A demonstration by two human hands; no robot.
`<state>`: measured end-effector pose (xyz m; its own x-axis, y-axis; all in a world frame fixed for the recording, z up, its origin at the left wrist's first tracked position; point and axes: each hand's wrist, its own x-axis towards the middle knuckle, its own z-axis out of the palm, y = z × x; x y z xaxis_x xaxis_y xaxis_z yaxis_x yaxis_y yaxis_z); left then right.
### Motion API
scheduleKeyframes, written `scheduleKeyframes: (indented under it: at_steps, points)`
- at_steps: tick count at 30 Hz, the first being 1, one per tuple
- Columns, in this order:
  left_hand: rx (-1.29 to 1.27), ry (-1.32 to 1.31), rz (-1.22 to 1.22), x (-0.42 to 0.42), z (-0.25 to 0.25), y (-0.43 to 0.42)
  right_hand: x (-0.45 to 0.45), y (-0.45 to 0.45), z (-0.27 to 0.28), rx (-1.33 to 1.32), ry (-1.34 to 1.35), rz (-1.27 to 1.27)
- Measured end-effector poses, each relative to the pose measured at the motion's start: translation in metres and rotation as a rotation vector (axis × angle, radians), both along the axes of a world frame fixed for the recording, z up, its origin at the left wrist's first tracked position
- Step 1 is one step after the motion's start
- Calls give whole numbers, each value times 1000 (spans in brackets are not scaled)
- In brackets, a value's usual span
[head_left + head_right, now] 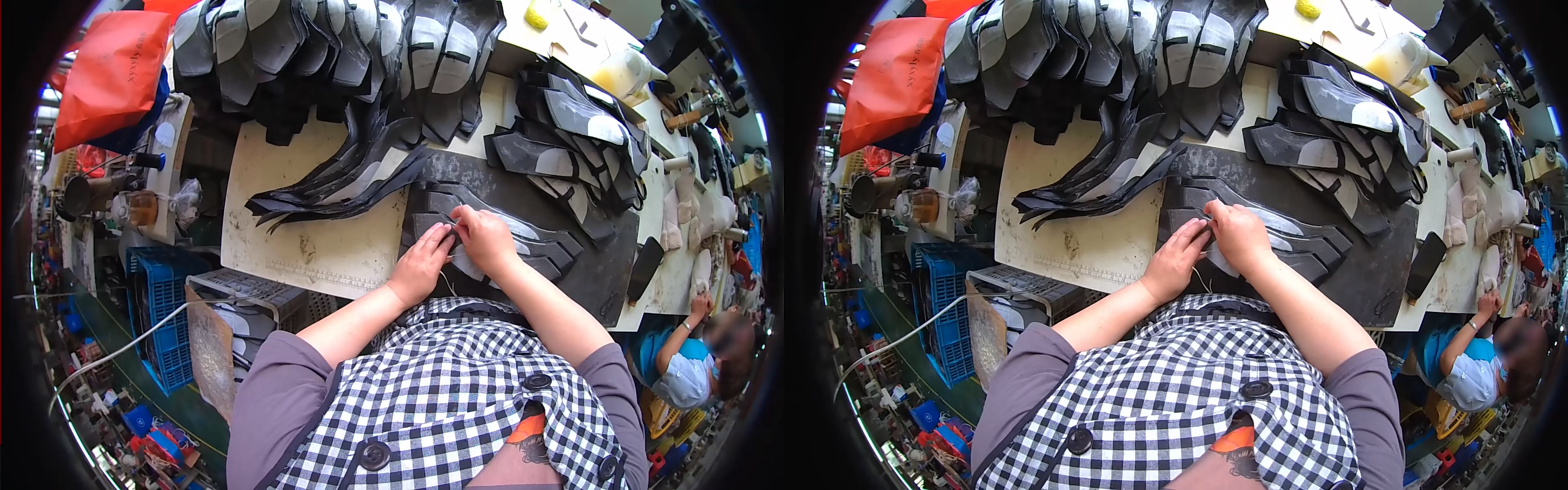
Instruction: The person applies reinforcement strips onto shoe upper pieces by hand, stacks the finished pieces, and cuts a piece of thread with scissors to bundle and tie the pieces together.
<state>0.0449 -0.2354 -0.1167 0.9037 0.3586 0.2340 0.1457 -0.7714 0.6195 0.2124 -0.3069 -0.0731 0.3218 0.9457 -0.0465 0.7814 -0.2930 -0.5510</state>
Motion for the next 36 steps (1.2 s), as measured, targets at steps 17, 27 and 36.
scheduleKeyframes:
  at_steps: [17, 27, 36]
  points:
    - [103, 43, 11, 8, 2, 2, 8, -101, 61, -213, 233, -377]
    - [151, 115, -3, 7, -4, -1, 10, -118, 85, -34, -43, -367]
    - [211, 141, 12, 10, 3, -4, 32, -135, 17, -167, -83, -474]
